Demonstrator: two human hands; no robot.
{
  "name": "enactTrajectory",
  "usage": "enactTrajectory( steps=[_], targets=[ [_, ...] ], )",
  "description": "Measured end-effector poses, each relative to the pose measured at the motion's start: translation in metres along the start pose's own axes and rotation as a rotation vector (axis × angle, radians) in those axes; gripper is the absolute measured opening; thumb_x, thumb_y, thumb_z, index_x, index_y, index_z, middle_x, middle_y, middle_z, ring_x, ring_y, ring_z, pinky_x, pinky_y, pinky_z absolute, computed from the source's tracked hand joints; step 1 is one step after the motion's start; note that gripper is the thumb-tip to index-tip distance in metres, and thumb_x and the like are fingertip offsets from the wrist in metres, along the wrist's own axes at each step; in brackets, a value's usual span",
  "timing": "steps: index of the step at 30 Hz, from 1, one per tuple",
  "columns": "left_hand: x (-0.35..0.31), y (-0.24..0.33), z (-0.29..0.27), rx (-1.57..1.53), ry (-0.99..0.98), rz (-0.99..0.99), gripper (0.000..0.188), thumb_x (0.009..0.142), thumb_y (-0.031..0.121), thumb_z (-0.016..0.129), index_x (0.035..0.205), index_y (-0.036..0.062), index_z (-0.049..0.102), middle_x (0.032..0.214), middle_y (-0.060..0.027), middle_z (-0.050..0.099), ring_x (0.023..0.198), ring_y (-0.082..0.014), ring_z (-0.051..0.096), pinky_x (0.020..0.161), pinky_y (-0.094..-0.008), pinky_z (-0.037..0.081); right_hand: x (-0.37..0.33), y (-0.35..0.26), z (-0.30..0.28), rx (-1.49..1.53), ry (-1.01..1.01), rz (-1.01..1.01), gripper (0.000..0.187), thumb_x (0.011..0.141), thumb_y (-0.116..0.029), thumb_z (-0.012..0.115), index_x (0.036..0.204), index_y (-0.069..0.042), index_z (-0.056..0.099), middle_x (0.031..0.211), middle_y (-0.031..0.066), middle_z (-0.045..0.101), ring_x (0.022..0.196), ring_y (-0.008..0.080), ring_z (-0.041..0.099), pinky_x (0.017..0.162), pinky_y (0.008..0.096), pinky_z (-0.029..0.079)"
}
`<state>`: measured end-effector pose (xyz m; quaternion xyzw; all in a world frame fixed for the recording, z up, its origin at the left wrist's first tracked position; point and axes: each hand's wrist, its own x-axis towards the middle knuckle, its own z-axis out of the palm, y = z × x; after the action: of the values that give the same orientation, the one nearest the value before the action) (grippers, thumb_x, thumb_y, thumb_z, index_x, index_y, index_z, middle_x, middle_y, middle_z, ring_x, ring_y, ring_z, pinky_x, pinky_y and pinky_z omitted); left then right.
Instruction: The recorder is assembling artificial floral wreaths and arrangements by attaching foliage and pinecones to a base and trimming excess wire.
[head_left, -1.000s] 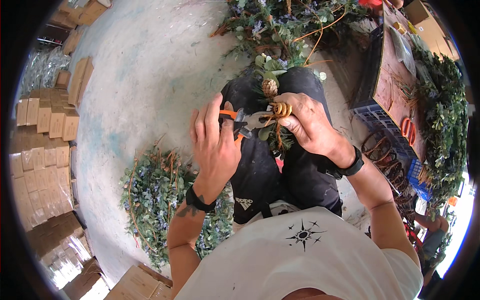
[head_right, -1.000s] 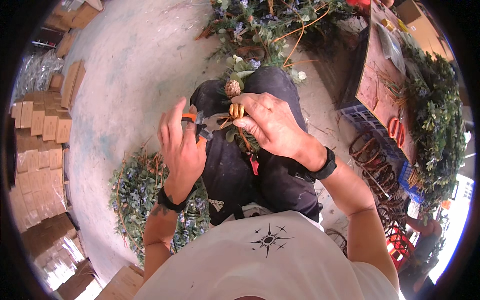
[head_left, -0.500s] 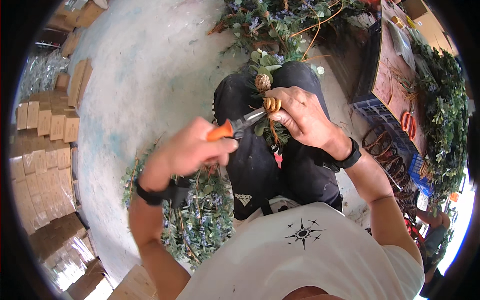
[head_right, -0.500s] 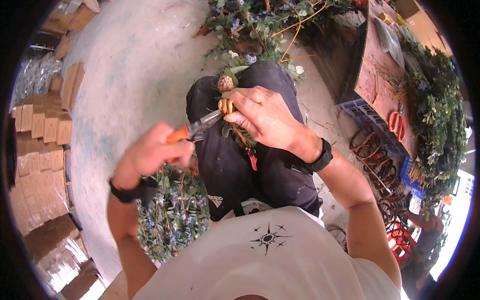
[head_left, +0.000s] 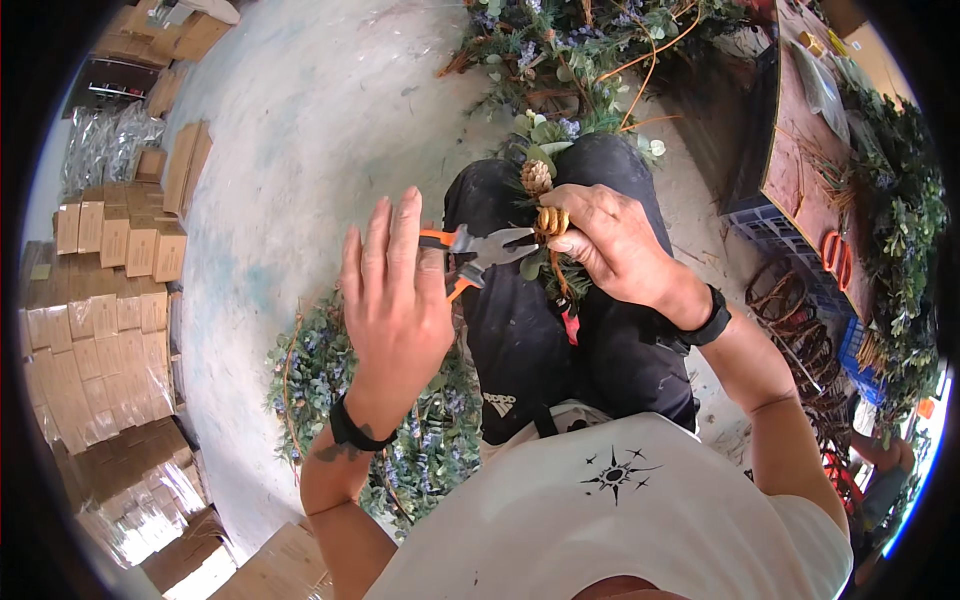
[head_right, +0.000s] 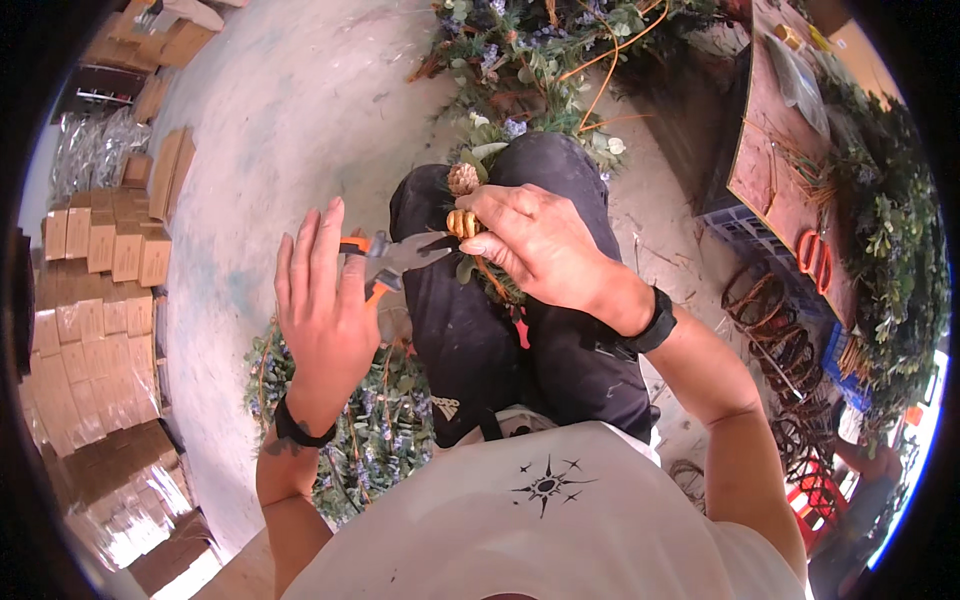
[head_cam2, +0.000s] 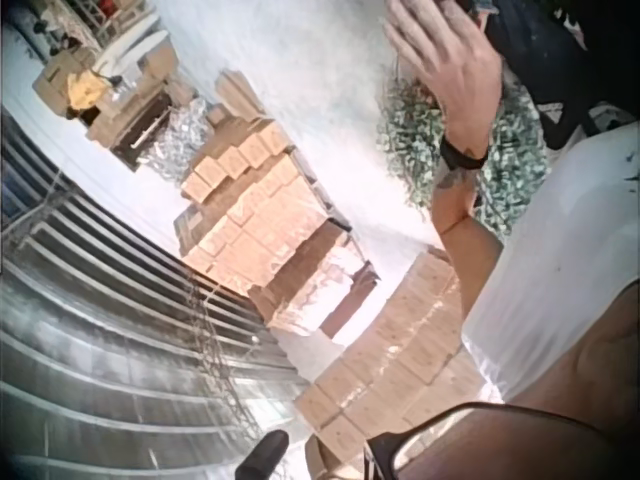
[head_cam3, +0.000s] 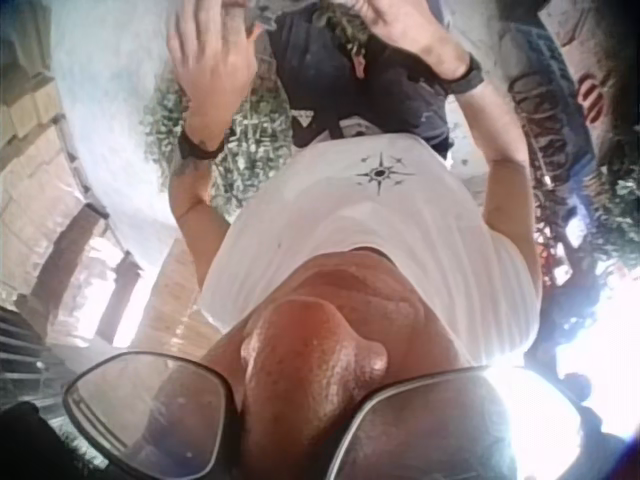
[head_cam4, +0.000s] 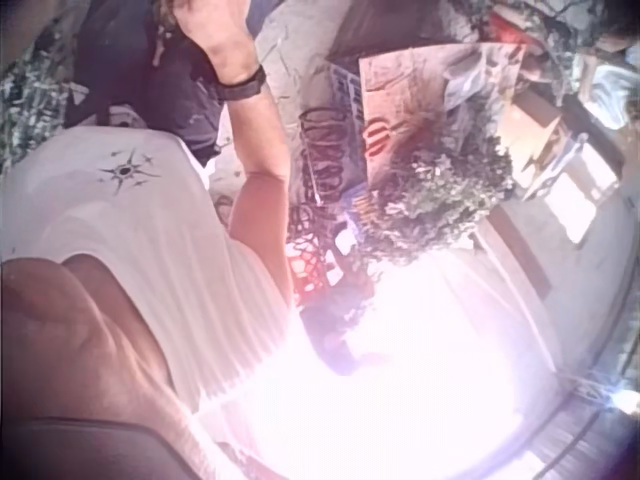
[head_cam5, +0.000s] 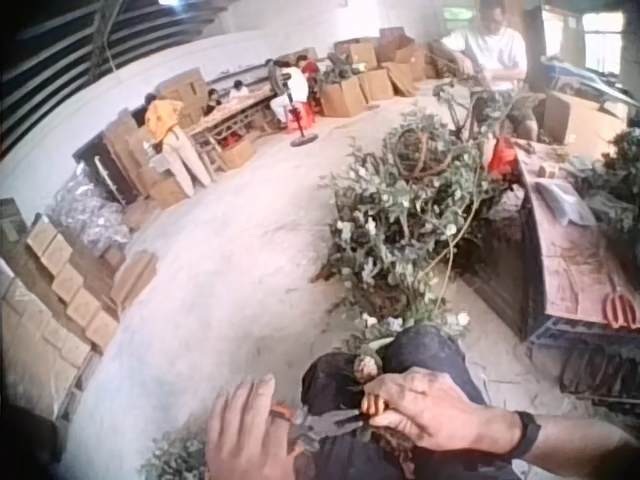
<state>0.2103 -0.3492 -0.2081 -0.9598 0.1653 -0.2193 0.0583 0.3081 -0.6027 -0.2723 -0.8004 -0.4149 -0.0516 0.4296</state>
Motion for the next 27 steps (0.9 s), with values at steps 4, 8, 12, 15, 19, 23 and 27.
enactTrajectory(
  steps=[4,8,12,15,19,23,27],
  targets=[
    [0.004,-0.002,0.007,0.110,0.069,0.018,0.015,0.092,0.005,0.064,0.105,-0.0009,0.069,0.147,-0.0181,0.059,0.132,-0.0369,0.058,0.113,-0.0583,0.042,0.001,0.001,0.003,0.001,0.014,-0.001,0.040,0.101,-0.033,0.065,0.128,-0.005,0.061,0.119,0.0175,0.068,0.104,0.0401,0.066,0.088,0.0476,0.053],
    [0.007,-0.002,0.012,0.164,0.118,0.037,0.016,0.092,0.005,0.065,0.106,0.0000,0.070,0.141,-0.0155,0.062,0.126,-0.0332,0.060,0.113,-0.0566,0.043,0.000,-0.001,0.000,0.000,-0.026,0.040,0.040,0.102,-0.034,0.063,0.129,-0.005,0.060,0.119,0.0179,0.068,0.105,0.0405,0.066,0.090,0.0477,0.053],
    [0.010,-0.006,0.010,0.254,0.162,0.094,0.017,0.092,0.007,0.068,0.107,0.0007,0.072,0.134,-0.0116,0.066,0.121,-0.0282,0.061,0.113,-0.0552,0.044,-0.001,0.000,0.000,0.010,-0.014,0.024,0.041,0.102,-0.035,0.062,0.129,-0.005,0.060,0.120,0.0178,0.068,0.107,0.0403,0.066,0.091,0.0476,0.053],
    [0.015,-0.005,0.008,0.292,0.175,0.111,0.017,0.091,0.007,0.069,0.107,0.0010,0.073,0.132,-0.0104,0.067,0.121,-0.0268,0.061,0.112,-0.0548,0.044,-0.001,0.001,-0.001,0.014,-0.014,0.021,0.041,0.102,-0.035,0.062,0.130,-0.005,0.060,0.120,0.0179,0.067,0.108,0.0405,0.065,0.092,0.0477,0.053],
    [0.013,-0.006,0.008,0.285,0.131,0.124,0.015,0.090,0.007,0.069,0.103,0.0012,0.074,0.126,-0.0089,0.067,0.116,-0.0266,0.062,0.110,-0.0530,0.046,0.000,0.000,-0.002,0.018,-0.029,0.038,0.041,0.103,-0.035,0.061,0.131,-0.005,0.059,0.121,0.0182,0.067,0.110,0.0405,0.065,0.094,0.0477,0.052],
    [0.009,-0.007,0.012,0.262,0.178,0.131,0.014,0.088,0.007,0.071,0.100,0.0017,0.073,0.119,-0.0079,0.067,0.111,-0.0268,0.062,0.106,-0.0510,0.049,-0.001,0.000,-0.002,0.024,-0.033,0.028,0.042,0.104,-0.036,0.060,0.131,-0.005,0.059,0.121,0.0186,0.067,0.110,0.0404,0.065,0.094,0.0478,0.052],
    [0.011,-0.013,0.007,0.209,0.149,0.167,0.012,0.084,0.010,0.074,0.094,0.0033,0.073,0.117,-0.0072,0.067,0.106,-0.0270,0.062,0.092,-0.0465,0.053,0.001,-0.001,-0.002,0.014,-0.043,0.039,0.044,0.104,-0.038,0.059,0.132,-0.004,0.059,0.121,0.0195,0.067,0.110,0.0408,0.065,0.093,0.0475,0.052]
  ],
)
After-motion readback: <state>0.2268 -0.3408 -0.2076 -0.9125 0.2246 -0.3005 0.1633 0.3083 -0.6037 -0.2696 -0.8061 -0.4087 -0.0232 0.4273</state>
